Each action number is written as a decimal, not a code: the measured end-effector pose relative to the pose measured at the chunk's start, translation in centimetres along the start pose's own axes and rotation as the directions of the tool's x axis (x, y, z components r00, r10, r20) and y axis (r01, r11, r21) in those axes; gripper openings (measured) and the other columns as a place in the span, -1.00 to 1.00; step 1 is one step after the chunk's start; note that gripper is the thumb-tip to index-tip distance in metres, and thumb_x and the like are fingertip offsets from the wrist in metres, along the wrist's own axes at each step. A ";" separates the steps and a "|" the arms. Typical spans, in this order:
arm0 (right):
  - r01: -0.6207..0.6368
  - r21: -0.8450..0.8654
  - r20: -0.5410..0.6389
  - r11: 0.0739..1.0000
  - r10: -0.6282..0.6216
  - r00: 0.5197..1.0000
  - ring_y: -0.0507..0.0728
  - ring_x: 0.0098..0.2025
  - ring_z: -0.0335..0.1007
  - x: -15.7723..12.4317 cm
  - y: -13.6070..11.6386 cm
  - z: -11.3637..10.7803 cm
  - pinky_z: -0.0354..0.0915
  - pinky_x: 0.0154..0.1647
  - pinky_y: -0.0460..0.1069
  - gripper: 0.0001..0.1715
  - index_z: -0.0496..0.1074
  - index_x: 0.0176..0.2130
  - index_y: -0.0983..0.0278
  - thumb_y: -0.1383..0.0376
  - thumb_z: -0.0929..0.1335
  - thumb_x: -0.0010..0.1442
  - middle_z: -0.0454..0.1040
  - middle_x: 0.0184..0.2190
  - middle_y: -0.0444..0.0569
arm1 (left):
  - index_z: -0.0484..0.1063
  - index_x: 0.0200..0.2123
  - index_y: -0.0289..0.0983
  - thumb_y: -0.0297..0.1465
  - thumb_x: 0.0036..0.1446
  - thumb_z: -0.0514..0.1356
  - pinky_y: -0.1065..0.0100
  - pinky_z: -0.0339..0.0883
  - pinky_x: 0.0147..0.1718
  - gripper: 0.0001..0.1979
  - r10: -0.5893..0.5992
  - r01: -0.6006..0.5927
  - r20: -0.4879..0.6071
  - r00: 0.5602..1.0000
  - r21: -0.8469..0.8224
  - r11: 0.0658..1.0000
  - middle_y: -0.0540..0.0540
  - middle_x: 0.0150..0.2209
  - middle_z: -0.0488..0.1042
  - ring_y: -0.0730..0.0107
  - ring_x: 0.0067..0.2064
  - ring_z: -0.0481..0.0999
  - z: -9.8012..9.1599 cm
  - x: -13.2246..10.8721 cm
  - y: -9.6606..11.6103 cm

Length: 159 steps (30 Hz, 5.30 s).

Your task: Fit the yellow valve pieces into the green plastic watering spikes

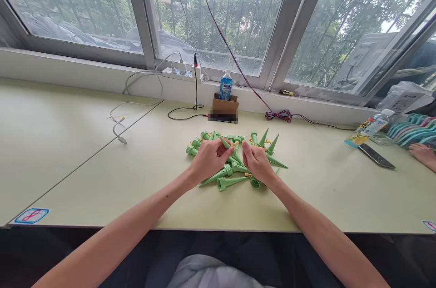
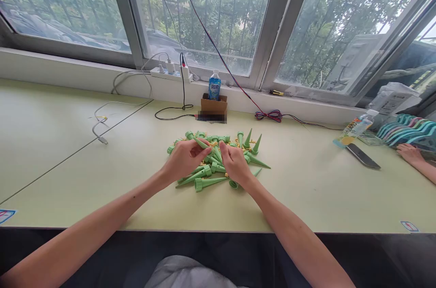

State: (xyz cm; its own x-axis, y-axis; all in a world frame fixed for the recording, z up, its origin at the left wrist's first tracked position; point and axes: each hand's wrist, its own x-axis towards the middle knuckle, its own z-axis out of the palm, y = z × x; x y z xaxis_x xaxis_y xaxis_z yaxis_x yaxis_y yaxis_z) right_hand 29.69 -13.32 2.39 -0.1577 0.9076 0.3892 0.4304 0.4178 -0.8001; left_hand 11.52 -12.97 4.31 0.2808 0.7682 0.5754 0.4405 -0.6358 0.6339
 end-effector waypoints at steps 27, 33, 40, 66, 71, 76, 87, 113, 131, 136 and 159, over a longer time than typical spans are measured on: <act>0.054 -0.019 0.107 0.998 -0.051 0.993 -0.03 -0.66 0.06 -0.3 -0.5 0.0 0.01 -0.57 -0.07 -0.29 0.13 -0.64 0.25 -0.08 0.09 0.39 0.16 -0.74 -0.18 | 0.14 -0.52 -0.21 -0.06 0.18 0.11 0.38 0.12 -0.72 -0.60 -0.503 0.493 0.252 0.827 0.105 0.864 0.05 -0.69 0.29 0.44 -0.72 0.27 -0.4 0.2 -1.4; 0.066 -0.029 0.121 0.997 -0.062 0.991 -0.03 -0.66 0.06 -0.3 -0.5 0.1 0.01 -0.55 -0.07 -0.30 0.13 -0.65 0.25 -0.05 0.09 0.40 0.16 -0.74 -0.18 | 0.19 -0.36 -0.20 -0.10 0.20 0.11 0.35 0.24 -0.61 -0.70 -0.453 0.433 0.225 0.863 0.135 0.891 0.08 -0.62 0.36 0.38 -0.70 0.36 -0.3 0.1 -1.5; 0.079 -0.039 0.130 0.996 -0.073 0.989 -0.02 -0.65 0.07 -0.4 -0.5 0.1 0.02 -0.53 -0.07 -0.31 0.14 -0.64 0.25 -0.02 0.10 0.41 0.17 -0.73 -0.18 | 0.23 -0.17 -0.19 -0.25 0.17 0.16 0.37 0.25 -0.53 -0.78 -0.408 0.378 0.209 0.889 0.171 0.910 0.11 -0.59 0.38 0.37 -0.61 0.39 -0.3 -0.2 -1.8; 0.169 -0.262 0.189 0.950 -0.121 0.975 -0.01 -0.56 0.00 -0.1 0.2 -0.3 -0.02 -0.52 -0.09 -0.62 0.14 -0.53 0.24 0.20 0.27 0.27 0.14 -0.63 -0.22 | 0.39 -0.45 -0.24 -0.39 0.22 0.10 0.41 0.08 -0.51 -0.81 0.006 -0.046 0.202 0.979 0.198 0.979 0.12 -0.67 0.21 0.51 -0.60 0.13 0.1 -0.3 -0.3; 0.153 -0.317 0.187 0.936 -0.097 0.977 0.01 -0.53 0.12 0.0 0.3 -0.4 0.06 -0.45 -0.09 -0.76 0.28 -0.43 0.25 0.25 0.26 0.28 0.32 -0.56 -0.18 | 0.38 -0.44 -0.25 -0.36 0.23 0.10 0.41 0.08 -0.50 -0.80 -0.016 -0.025 0.191 0.982 0.207 0.978 0.10 -0.66 0.24 0.51 -0.60 0.15 0.0 -0.2 -0.1; 0.078 -0.376 0.150 0.923 -0.022 0.988 0.02 -0.50 0.21 0.1 0.6 -0.6 0.18 -0.33 -0.05 -0.88 0.37 -0.21 0.27 0.28 0.28 0.26 0.49 -0.33 -0.08 | 0.41 -0.44 -0.25 -0.33 0.24 0.08 0.40 0.11 -0.48 -0.78 -0.020 -0.021 0.204 0.979 0.198 0.980 0.08 -0.65 0.28 0.48 -0.59 0.19 0.0 -0.2 0.0; 0.074 -0.478 0.150 0.875 -0.002 0.989 0.08 -0.33 0.32 0.2 1.0 -0.6 0.23 -0.14 0.00 -0.83 0.37 -0.13 0.27 0.35 0.26 0.27 0.45 -0.14 0.02 | 0.40 -0.43 -0.24 -0.34 0.25 0.08 0.40 0.09 -0.49 -0.78 -0.023 -0.020 0.213 0.977 0.199 0.980 0.08 -0.65 0.26 0.48 -0.59 0.18 0.0 -0.3 -0.1; 0.086 -0.640 0.226 0.763 0.080 0.971 0.14 -0.22 0.38 0.4 1.2 -0.9 0.19 -0.23 -0.04 -0.80 0.43 -0.17 0.26 0.47 0.27 0.26 0.48 -0.23 0.03 | 0.42 -0.43 -0.24 -0.35 0.24 0.07 0.39 0.10 -0.49 -0.78 -0.022 -0.025 0.221 0.975 0.204 0.979 0.08 -0.66 0.28 0.48 -0.60 0.19 0.0 -0.3 0.1; 0.084 -0.556 0.233 0.827 0.058 0.971 0.15 -0.20 0.41 0.2 1.3 -0.5 0.21 -0.19 -0.03 -0.76 0.36 -0.03 0.30 0.31 0.22 0.35 0.51 -0.22 0.07 | 0.38 -0.44 -0.23 -0.34 0.24 0.08 0.40 0.12 -0.47 -0.78 -0.028 -0.021 0.224 0.974 0.213 0.977 0.10 -0.66 0.25 0.48 -0.59 0.18 0.1 -0.4 -0.1; 0.094 -0.547 0.261 0.832 0.063 0.963 0.15 -0.18 0.42 0.3 1.5 -0.5 0.22 -0.16 -0.03 -0.68 0.29 0.07 0.29 0.35 0.24 0.33 0.50 -0.18 0.08 | 0.38 -0.45 -0.23 -0.34 0.24 0.09 0.39 0.10 -0.48 -0.79 -0.027 -0.024 0.228 0.973 0.218 0.976 0.09 -0.66 0.25 0.48 -0.59 0.17 0.1 -0.3 -0.1; 0.060 -0.617 0.285 0.785 0.152 0.946 0.15 -0.19 0.39 0.2 0.8 -0.6 0.20 -0.22 -0.04 -0.60 0.25 0.11 0.31 0.39 0.29 0.28 0.48 -0.21 0.07 | 0.40 -0.45 -0.25 -0.34 0.25 0.09 0.41 0.10 -0.48 -0.77 -0.040 -0.013 0.211 0.977 0.246 0.969 0.08 -0.65 0.30 0.49 -0.58 0.20 0.1 -0.3 -0.2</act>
State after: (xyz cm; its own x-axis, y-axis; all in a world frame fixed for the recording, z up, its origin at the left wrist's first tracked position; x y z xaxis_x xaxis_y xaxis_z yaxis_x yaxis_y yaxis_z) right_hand 30.55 -12.80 2.10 -0.3375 0.9341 0.1167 0.8766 0.3570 -0.3228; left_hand 11.37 -13.05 3.96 0.4363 0.7919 0.4273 0.6331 -0.6076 0.4795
